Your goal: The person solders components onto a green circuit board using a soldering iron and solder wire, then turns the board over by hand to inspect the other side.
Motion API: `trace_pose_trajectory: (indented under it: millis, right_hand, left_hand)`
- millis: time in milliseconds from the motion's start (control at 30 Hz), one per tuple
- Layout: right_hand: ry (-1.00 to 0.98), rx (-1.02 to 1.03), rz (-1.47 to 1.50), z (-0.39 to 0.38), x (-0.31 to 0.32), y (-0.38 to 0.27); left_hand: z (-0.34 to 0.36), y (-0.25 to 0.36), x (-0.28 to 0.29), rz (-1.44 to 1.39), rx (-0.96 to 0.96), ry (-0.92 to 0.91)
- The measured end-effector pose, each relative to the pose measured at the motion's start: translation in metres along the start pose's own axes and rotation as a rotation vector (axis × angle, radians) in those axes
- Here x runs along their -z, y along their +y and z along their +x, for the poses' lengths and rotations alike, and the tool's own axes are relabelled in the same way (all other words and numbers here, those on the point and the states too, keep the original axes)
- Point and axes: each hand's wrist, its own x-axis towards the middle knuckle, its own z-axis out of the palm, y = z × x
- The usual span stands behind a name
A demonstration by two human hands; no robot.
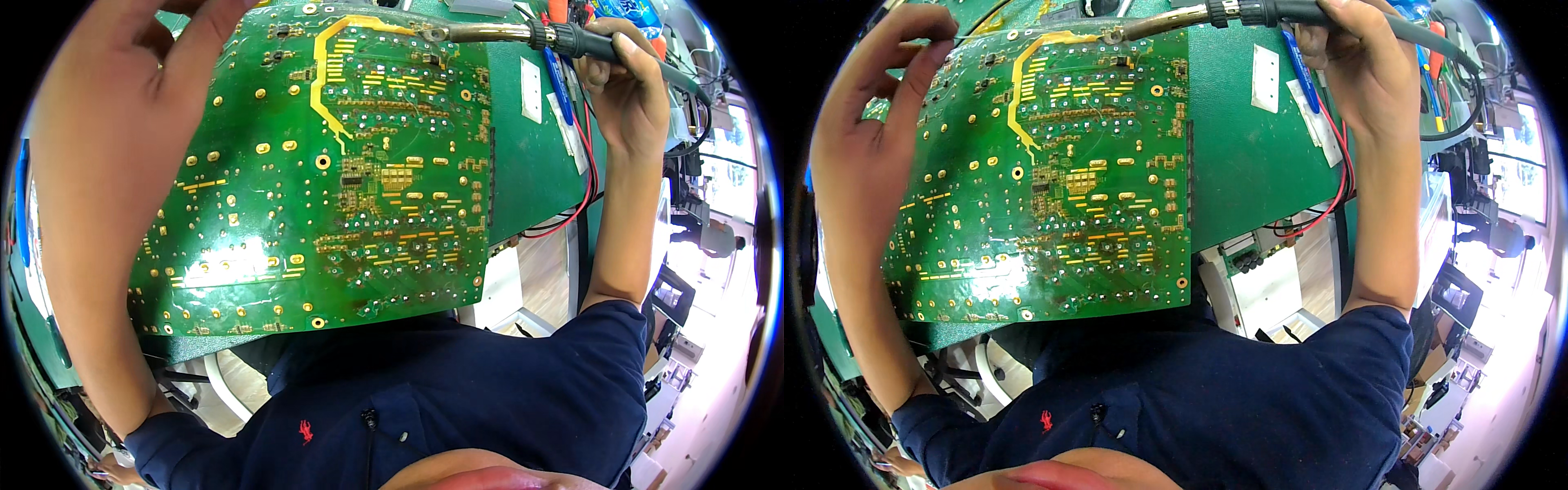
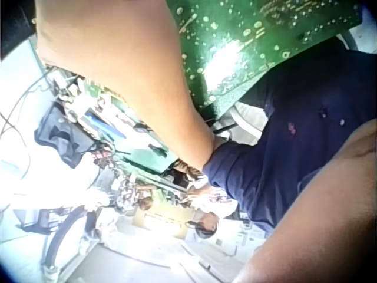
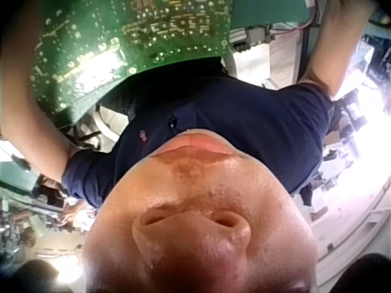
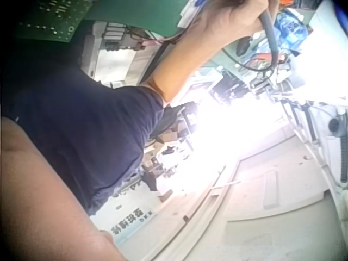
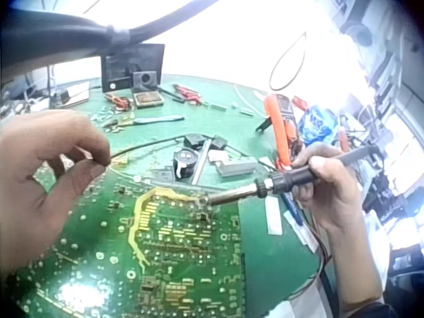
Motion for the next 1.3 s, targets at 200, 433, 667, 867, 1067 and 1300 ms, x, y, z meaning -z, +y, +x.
trace_pose_trajectory:
  millis: [200, 433, 667, 867, 1067, 1300]
  right_hand:
    - [-0.026, 0.013, 0.035, 0.0025, 0.0043, 0.0008]
    - [-0.071, 0.02, 0.039, 0.006, 0.0069, 0.0063]
    - [-0.076, 0.012, 0.039, 0.0047, 0.0061, 0.0074]
    - [-0.07, 0.007, 0.011, 0.0037, 0.0063, 0.0068]
    - [-0.094, 0.011, -0.005, 0.0036, 0.0074, 0.0072]
    - [-0.079, 0.007, -0.022, 0.0022, 0.0072, 0.0073]
  left_hand:
    - [-0.0006, -0.0003, -0.0006, -0.019, 0.027, 0.038]
    - [0.0052, 0.0033, -0.0017, 0.026, 0.027, -0.022]
    - [0.0055, 0.0054, -0.0028, -0.008, 0.009, -0.05]
    - [0.0062, 0.0064, -0.0041, 0.03, -0.028, -0.04]
    - [0.0059, 0.0069, -0.0026, 0.004, -0.008, -0.032]
    - [0.0071, 0.0088, -0.0014, 0.039, -0.024, -0.051]
